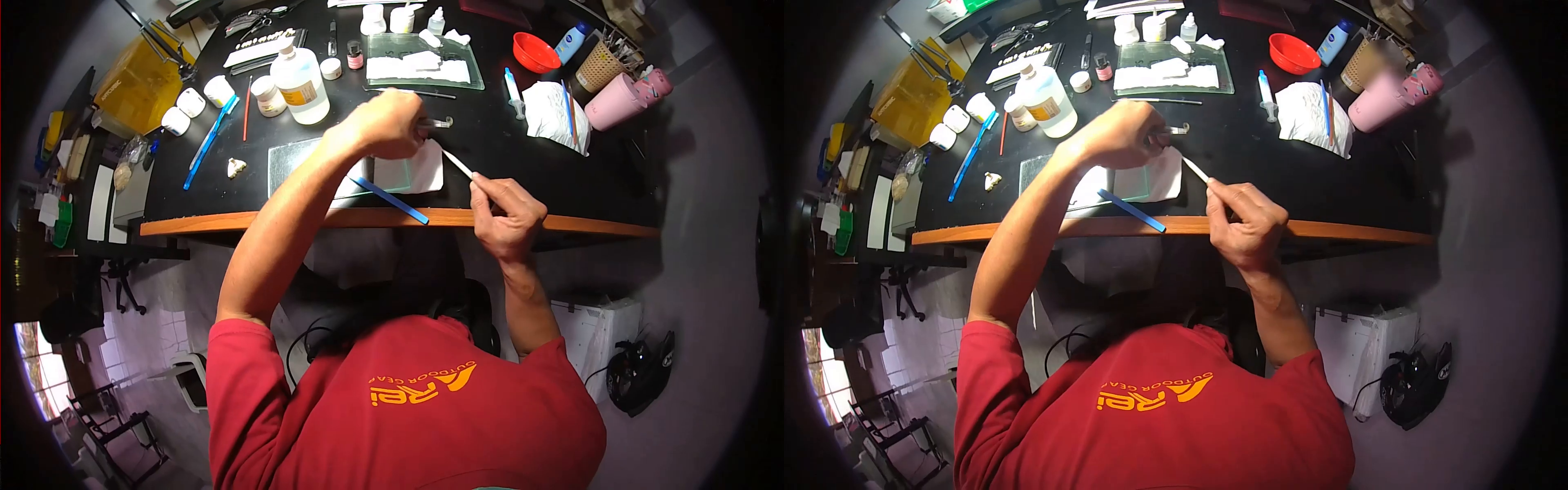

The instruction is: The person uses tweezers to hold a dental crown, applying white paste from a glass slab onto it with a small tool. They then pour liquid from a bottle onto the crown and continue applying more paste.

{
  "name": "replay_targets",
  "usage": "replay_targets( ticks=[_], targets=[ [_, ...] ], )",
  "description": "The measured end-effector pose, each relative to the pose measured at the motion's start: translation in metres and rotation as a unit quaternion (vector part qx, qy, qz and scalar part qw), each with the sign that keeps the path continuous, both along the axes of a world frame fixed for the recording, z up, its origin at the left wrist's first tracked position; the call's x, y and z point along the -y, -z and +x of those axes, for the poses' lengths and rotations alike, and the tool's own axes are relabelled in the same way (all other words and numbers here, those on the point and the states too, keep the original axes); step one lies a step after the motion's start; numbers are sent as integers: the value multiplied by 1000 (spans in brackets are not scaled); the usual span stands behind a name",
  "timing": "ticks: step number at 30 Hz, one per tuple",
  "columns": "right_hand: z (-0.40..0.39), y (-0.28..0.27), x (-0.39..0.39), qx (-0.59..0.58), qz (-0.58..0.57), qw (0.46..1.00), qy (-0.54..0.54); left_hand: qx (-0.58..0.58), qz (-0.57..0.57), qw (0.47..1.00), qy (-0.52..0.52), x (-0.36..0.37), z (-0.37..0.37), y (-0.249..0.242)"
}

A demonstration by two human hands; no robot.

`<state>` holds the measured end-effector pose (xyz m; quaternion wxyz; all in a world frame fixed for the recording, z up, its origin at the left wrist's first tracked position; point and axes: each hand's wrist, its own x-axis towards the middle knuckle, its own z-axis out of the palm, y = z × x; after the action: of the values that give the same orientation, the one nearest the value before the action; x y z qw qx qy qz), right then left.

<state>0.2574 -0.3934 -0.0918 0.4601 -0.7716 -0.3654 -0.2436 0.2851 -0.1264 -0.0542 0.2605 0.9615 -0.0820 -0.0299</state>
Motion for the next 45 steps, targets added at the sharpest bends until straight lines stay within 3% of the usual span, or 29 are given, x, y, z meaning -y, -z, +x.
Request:
replay_targets(
  ticks=[4, 6, 8, 10, 12, 13, 14, 15, 16, 17, 18, 20, 21, 23, 24, 26, 33, 40, 45],
  targets=[
    [8, -3, -6, -16, 1, 999, 28, 75, -27, 993, -91, -22, -40, -46],
    [21, 1, -4, 29, -82, 996, 17, 88, -35, 983, -159, -33, -83, -65],
    [24, 8, -2, 15, -127, 992, 21, 132, -62, 968, -205, -66, -118, -34],
    [19, 0, -5, 57, -155, 986, 31, 67, -113, 962, -241, -76, -160, -41],
    [-8, -14, -13, 115, -107, 987, 46, 68, -124, 944, -298, -82, -199, -30],
    [-28, -12, -17, 153, -43, 987, -38, 82, -145, 932, -321, -86, -215, -19],
    [-53, -12, -18, 112, -26, 974, -193, 54, -182, 917, -352, -85, -231, -20],
    [-69, 6, -30, 85, 16, 936, -343, 54, -194, 909, -366, -88, -242, -15],
    [-89, 34, -39, 13, -60, 913, -403, 54, -207, 901, -377, -92, -252, -9],
    [-98, 76, -52, -65, -147, 898, -411, 68, -213, 903, -368, -94, -257, -6],
    [-103, 133, -59, -233, -243, 854, -396, 86, -220, 903, -360, -96, -259, -6],
    [-95, 262, -72, -309, -386, 796, -349, 76, -230, 910, -337, -98, -258, -18],
    [-91, 320, -70, -266, -456, 765, -370, 66, -240, 912, -325, -103, -256, -27],
    [-90, 426, -77, -201, -599, 645, -429, 98, -246, 923, -281, -123, -247, -27],
    [-89, 462, -77, -199, -643, 600, -433, 138, -245, 927, -248, -137, -241, -26],
    [-83, 479, -82, -211, -690, 548, -423, 129, -252, 934, -218, -163, -230, -35],
    [-50, 414, -128, -243, -698, 576, -349, 98, -273, 928, -235, -197, -213, -44],
    [-56, 374, -165, -269, -602, 708, -251, 128, -235, 946, -183, -191, -200, -37],
    [-83, 300, -160, -313, -487, 797, -171, 155, -230, 951, -137, -155, -195, -23]
  ],
)
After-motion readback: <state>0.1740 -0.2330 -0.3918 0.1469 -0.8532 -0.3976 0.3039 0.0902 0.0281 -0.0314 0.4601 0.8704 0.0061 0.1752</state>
